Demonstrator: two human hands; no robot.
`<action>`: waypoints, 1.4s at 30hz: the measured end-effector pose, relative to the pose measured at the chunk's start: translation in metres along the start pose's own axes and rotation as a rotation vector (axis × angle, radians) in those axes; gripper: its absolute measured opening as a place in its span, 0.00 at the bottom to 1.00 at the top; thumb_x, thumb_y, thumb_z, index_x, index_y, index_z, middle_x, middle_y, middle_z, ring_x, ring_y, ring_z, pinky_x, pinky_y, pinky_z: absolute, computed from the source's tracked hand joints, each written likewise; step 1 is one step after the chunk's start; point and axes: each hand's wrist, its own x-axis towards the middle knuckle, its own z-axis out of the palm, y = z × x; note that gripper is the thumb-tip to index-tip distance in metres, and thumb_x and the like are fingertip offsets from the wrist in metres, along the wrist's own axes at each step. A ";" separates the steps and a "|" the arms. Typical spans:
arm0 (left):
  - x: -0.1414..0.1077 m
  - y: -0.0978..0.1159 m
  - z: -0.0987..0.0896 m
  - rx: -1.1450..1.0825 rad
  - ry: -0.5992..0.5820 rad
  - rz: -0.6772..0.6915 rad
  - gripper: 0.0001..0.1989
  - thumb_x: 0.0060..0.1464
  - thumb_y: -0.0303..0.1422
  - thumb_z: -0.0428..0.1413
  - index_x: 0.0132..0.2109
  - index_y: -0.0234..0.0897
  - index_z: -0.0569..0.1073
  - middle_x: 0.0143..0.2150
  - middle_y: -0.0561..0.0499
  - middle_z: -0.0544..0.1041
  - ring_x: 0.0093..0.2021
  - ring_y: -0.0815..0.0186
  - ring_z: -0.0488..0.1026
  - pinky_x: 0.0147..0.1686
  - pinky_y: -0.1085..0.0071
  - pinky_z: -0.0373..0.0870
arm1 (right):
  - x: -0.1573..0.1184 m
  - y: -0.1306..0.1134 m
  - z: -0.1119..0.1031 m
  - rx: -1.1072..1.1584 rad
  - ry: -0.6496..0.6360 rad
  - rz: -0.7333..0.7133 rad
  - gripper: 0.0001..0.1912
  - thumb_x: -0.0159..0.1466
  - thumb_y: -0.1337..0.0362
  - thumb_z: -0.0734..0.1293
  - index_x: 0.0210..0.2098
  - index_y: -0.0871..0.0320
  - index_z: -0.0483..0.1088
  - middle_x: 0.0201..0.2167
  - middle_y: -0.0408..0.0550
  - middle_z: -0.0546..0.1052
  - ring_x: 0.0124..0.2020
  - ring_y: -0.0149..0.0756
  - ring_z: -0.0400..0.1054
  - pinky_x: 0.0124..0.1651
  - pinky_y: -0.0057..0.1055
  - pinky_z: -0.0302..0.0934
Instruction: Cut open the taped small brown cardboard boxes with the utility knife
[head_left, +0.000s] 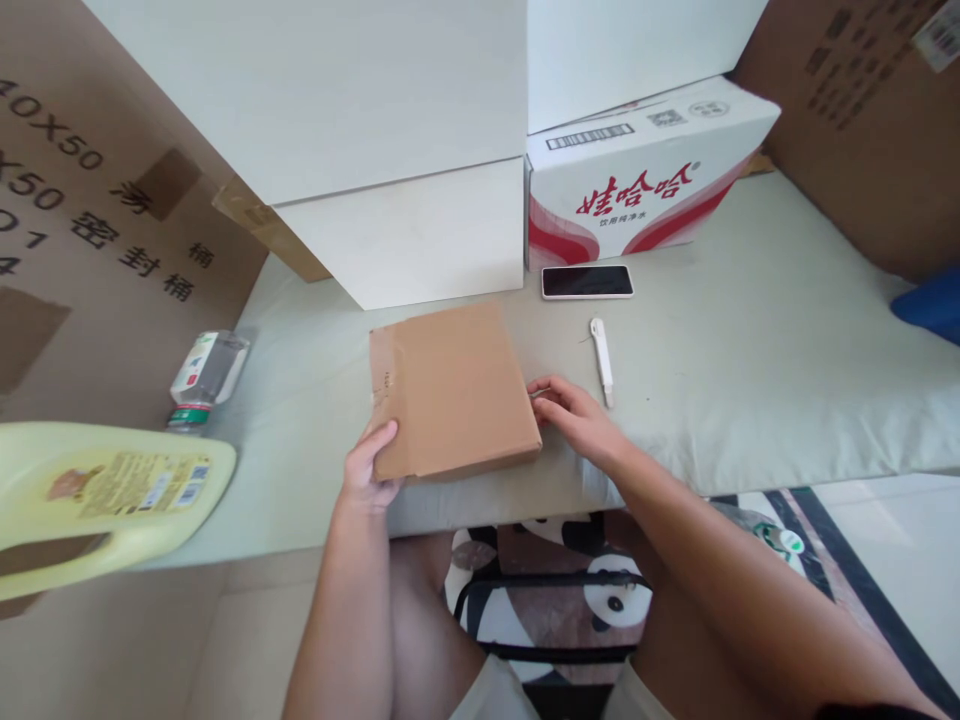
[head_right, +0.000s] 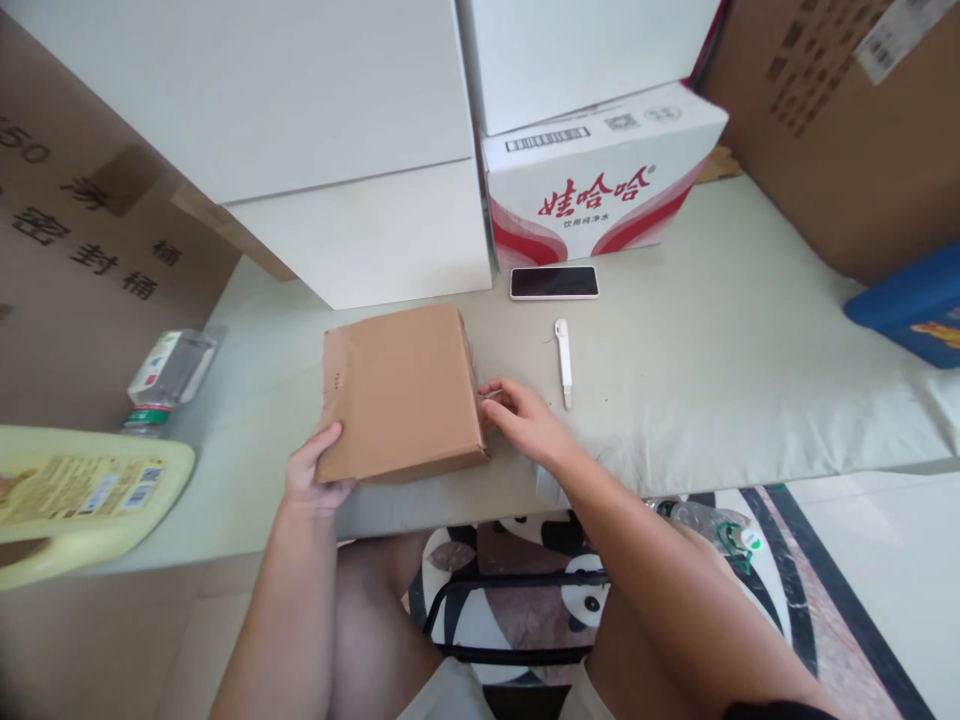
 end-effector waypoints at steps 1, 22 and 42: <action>0.000 0.001 0.004 0.022 0.024 -0.010 0.20 0.40 0.35 0.69 0.44 0.35 0.80 0.34 0.46 0.84 0.34 0.55 0.82 0.32 0.64 0.78 | 0.000 0.000 0.000 0.035 0.012 0.000 0.14 0.60 0.55 0.67 0.43 0.55 0.71 0.26 0.40 0.76 0.32 0.35 0.70 0.41 0.35 0.60; -0.002 0.012 0.017 0.051 0.109 -0.015 0.24 0.29 0.36 0.72 0.39 0.33 0.81 0.32 0.46 0.84 0.32 0.55 0.81 0.28 0.67 0.73 | -0.001 -0.012 0.004 0.448 0.002 0.111 0.18 0.50 0.49 0.75 0.31 0.57 0.76 0.24 0.42 0.71 0.25 0.30 0.62 0.29 0.28 0.56; -0.004 0.012 0.026 0.050 0.123 -0.017 0.23 0.27 0.36 0.72 0.36 0.34 0.82 0.30 0.51 0.83 0.26 0.64 0.78 0.25 0.72 0.72 | -0.004 -0.005 -0.004 0.381 -0.032 0.076 0.17 0.53 0.51 0.74 0.34 0.56 0.72 0.24 0.38 0.68 0.27 0.30 0.60 0.34 0.31 0.54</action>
